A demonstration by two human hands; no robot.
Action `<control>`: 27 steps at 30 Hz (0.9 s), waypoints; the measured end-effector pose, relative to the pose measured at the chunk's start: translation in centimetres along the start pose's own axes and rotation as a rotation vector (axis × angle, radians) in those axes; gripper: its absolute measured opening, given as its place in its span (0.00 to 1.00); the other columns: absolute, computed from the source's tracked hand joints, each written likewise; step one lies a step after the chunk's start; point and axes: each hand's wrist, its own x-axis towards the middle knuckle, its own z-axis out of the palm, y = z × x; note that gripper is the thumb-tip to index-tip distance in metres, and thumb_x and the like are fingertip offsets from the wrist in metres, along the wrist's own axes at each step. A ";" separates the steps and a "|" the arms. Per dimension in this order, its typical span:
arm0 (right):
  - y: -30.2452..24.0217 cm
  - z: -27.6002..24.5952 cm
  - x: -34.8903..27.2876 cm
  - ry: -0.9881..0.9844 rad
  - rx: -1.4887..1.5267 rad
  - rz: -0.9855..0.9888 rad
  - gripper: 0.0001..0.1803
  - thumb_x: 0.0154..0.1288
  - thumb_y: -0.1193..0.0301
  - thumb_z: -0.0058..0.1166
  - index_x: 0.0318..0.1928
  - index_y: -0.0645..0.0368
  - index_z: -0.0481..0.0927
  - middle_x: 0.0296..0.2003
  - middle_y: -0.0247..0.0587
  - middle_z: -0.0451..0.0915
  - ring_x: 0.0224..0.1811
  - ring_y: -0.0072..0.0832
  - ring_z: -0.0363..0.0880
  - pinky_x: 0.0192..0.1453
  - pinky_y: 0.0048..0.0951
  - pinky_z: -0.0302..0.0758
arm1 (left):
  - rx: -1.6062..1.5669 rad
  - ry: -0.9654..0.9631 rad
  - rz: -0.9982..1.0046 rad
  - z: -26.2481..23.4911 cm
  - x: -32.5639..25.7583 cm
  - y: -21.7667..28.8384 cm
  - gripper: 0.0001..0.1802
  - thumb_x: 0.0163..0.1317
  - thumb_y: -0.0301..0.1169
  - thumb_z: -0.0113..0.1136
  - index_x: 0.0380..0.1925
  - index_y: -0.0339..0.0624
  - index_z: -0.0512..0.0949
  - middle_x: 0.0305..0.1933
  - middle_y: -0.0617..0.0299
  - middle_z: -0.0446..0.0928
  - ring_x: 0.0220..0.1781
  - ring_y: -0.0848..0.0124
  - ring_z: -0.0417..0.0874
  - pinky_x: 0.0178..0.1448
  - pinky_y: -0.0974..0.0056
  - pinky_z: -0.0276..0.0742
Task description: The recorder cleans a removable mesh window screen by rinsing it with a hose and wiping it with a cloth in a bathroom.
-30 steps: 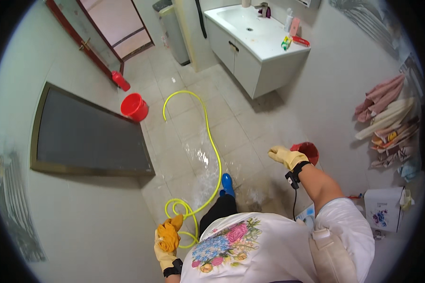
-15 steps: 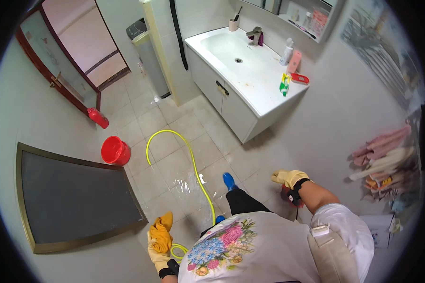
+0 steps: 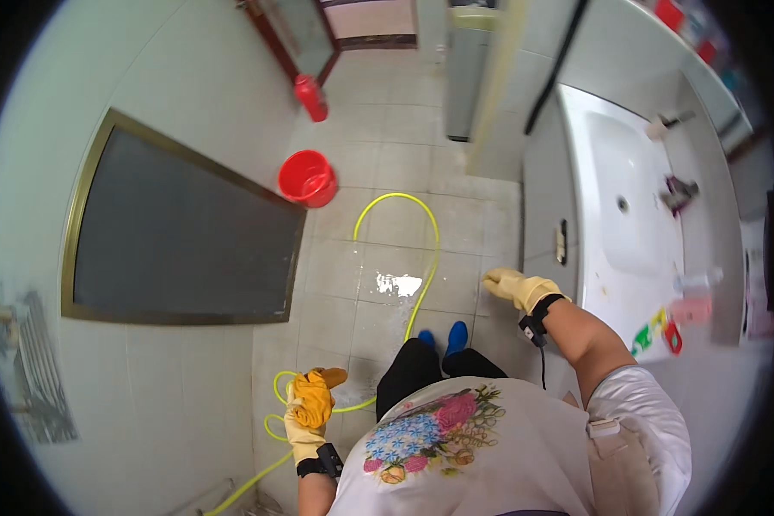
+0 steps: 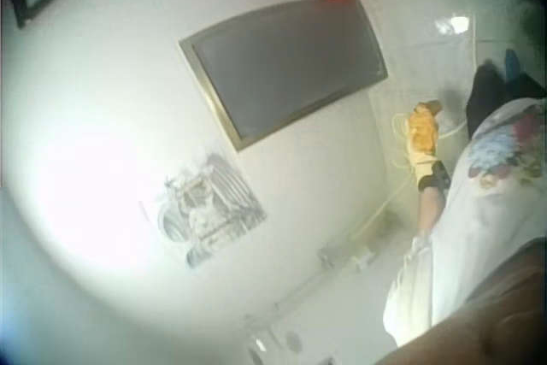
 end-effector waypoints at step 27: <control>-3.2 -8.0 53.2 -0.545 -0.609 -0.393 0.17 0.68 0.60 0.52 0.42 0.60 0.85 0.41 0.55 0.86 0.45 0.47 0.86 0.51 0.43 0.80 | -0.082 0.355 0.067 21.9 22.5 9.9 0.30 0.75 0.40 0.49 0.74 0.42 0.63 0.70 0.53 0.73 0.72 0.57 0.72 0.74 0.49 0.70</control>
